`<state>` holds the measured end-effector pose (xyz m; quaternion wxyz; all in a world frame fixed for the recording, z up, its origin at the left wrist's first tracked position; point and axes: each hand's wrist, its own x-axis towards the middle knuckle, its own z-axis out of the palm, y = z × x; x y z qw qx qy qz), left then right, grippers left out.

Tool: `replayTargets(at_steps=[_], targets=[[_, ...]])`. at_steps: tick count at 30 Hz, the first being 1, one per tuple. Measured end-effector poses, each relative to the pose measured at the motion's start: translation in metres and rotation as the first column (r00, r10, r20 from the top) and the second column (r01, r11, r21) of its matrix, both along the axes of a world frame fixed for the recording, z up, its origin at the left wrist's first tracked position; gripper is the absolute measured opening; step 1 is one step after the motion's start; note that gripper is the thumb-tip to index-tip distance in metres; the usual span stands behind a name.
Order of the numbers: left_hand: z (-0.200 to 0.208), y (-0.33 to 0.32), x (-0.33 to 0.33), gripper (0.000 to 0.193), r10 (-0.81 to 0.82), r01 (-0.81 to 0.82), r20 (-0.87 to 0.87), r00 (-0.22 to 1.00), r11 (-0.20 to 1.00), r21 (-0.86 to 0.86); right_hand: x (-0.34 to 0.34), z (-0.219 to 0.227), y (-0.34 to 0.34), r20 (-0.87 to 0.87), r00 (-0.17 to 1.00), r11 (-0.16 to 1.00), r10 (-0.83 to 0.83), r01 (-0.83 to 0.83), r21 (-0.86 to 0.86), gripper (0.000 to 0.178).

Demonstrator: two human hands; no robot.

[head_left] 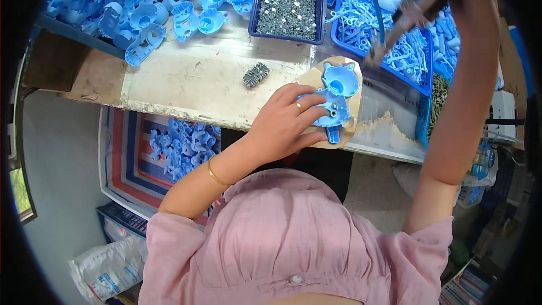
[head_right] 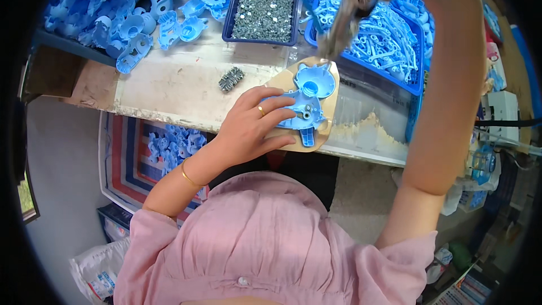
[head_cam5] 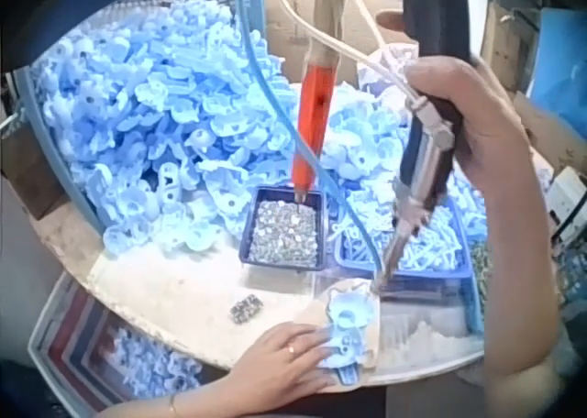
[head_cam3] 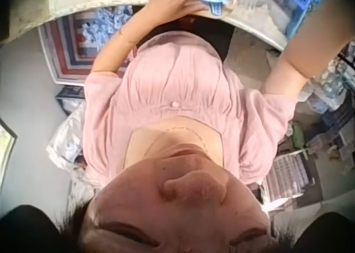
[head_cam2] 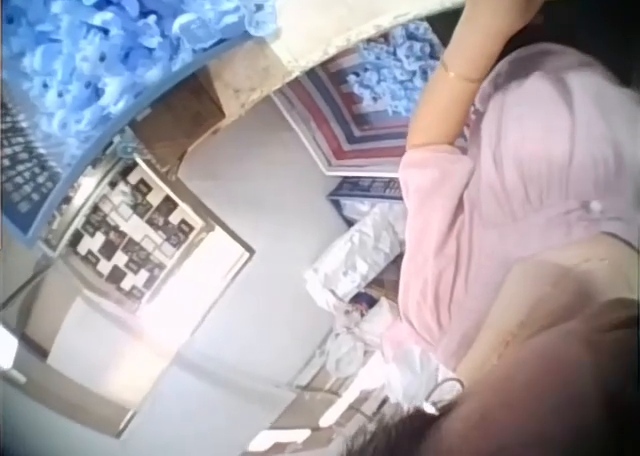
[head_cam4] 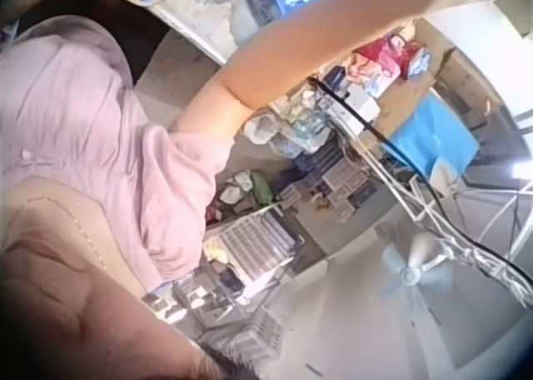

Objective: Assembling plastic toy parts using a power tool at a factory workbench.

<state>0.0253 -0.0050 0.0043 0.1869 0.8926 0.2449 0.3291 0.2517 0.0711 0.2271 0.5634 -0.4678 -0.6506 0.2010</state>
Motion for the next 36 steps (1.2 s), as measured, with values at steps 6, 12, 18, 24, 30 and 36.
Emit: replayTargets(at_steps=[6, 12, 18, 24, 30, 36], targets=[[-0.013, 0.003, 0.014, 0.032, -0.023, 0.029, -0.059, 0.998, 0.994, 0.102, -0.031, -0.044, -0.036, -0.288, 0.95, 0.983, 0.124, -0.079, 0.165, 0.063], [-0.017, 0.004, 0.017, 0.025, -0.026, 0.037, -0.086, 0.996, 0.992, 0.124, 0.033, -0.094, -0.041, -0.073, 0.825, 0.825, 0.56, -0.547, 0.141, 0.019], [-0.015, 0.006, 0.025, 0.024, -0.043, 0.051, -0.059, 0.997, 0.989, 0.136, 0.02, -0.086, -0.053, -0.087, 0.801, 0.803, 0.593, -0.579, 0.144, 0.022], [-0.017, 0.002, 0.019, 0.023, -0.001, 0.011, -0.08, 0.997, 0.992, 0.129, -0.073, -0.062, -0.081, -0.375, 0.878, 0.955, -0.297, 0.269, -0.126, 0.055], [-0.012, -0.004, 0.022, 0.02, -0.014, 0.041, -0.192, 0.981, 0.99, 0.136, -0.034, -0.028, -0.056, -0.387, 0.879, 0.96, -0.278, 0.263, -0.093, 0.045], [0.053, -0.01, -0.003, 0.021, -0.118, 0.113, -0.159, 0.98, 0.993, -0.042, 0.003, 0.009, -0.008, -0.249, 0.933, 0.964, 0.259, -0.235, 0.124, 0.047]])
